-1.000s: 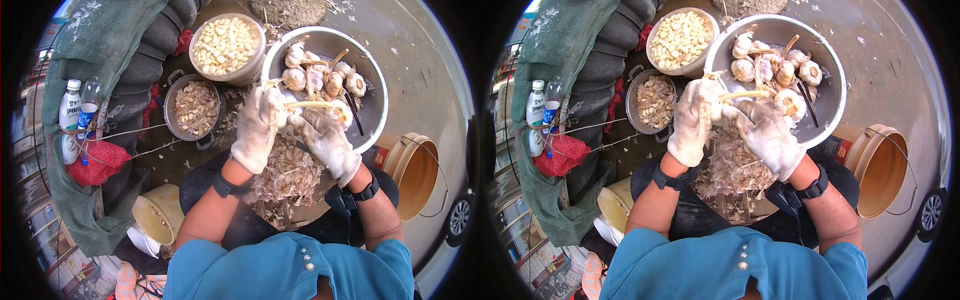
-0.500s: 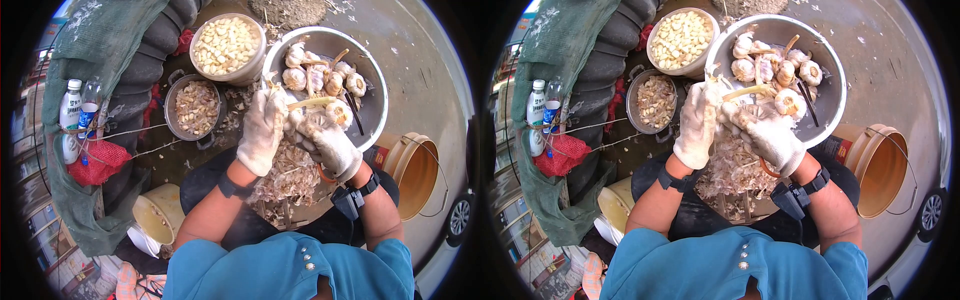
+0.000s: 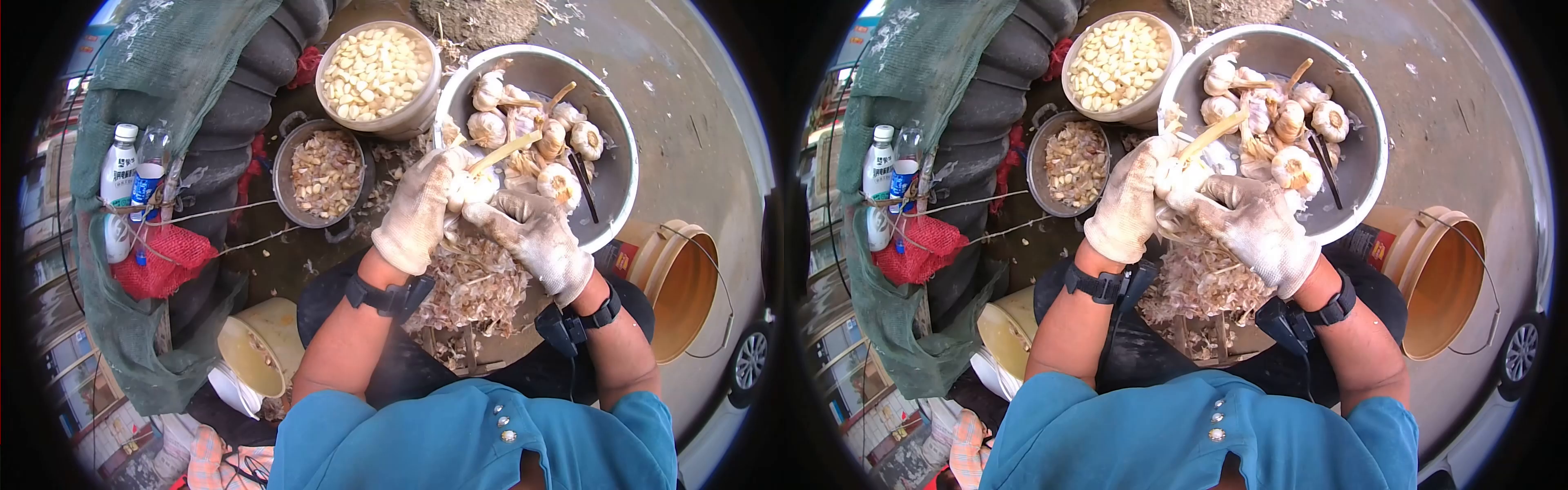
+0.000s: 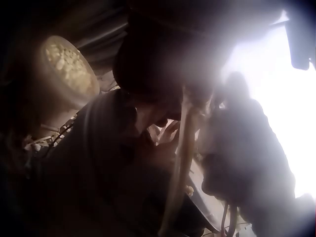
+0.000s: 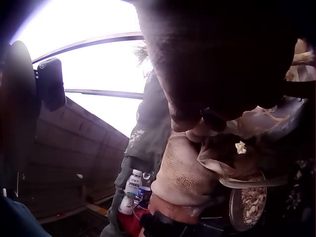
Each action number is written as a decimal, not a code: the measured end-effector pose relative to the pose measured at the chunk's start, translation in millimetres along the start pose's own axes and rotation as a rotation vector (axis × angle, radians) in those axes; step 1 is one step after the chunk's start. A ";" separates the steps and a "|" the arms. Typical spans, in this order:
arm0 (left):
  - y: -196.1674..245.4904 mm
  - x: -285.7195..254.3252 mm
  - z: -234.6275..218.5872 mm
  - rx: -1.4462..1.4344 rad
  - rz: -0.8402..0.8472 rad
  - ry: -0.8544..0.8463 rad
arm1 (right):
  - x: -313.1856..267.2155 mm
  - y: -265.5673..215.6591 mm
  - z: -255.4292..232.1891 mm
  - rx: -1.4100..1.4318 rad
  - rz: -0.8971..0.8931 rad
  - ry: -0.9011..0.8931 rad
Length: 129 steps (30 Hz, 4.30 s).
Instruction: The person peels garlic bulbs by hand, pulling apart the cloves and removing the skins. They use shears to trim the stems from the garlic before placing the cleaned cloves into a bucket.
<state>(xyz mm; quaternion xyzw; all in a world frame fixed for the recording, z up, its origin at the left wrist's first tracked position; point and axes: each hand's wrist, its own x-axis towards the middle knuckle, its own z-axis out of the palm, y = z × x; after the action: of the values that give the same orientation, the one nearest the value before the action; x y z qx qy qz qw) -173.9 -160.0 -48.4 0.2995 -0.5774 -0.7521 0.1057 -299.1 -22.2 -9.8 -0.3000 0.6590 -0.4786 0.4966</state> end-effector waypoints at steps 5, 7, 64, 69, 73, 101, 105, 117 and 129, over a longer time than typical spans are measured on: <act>1.4 0.4 7.7 -0.002 0.038 0.043 | -2.4 4.2 -6.7 -0.385 -0.022 -0.086; 1.4 0.3 5.9 0.011 0.069 0.044 | -3.4 1.9 -5.4 -0.476 -0.110 -0.052; 26.0 -1.0 10.7 -0.026 -0.150 0.040 | 4.3 11.4 -15.6 0.490 0.335 -0.123; 13.7 1.4 12.0 0.022 -0.038 0.018 | 3.1 4.9 -14.0 0.467 0.378 -0.121; 3.5 3.5 18.5 -0.169 0.005 0.080 | 1.6 -0.6 -14.2 0.503 0.368 -0.124; 4.5 -2.1 16.7 -0.152 -0.081 0.046 | 5.4 8.9 -8.5 -0.161 -0.019 0.099; 8.4 -2.1 19.8 -0.196 -0.109 0.075 | 4.5 -2.6 -10.1 -0.257 -0.013 0.085; 4.2 -2.3 22.7 -0.132 -0.041 0.111 | 0.1 -0.4 -3.6 -0.647 -0.357 0.309; 4.8 1.0 22.6 -0.185 -0.072 0.164 | 1.7 1.6 -0.5 -0.889 -0.427 0.360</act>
<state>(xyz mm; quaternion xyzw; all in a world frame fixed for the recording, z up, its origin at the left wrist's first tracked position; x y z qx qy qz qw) -188.6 -143.8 -40.7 0.3693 -0.4838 -0.7786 0.1527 -300.1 -22.9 -11.9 -0.5224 0.7976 -0.2874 0.0915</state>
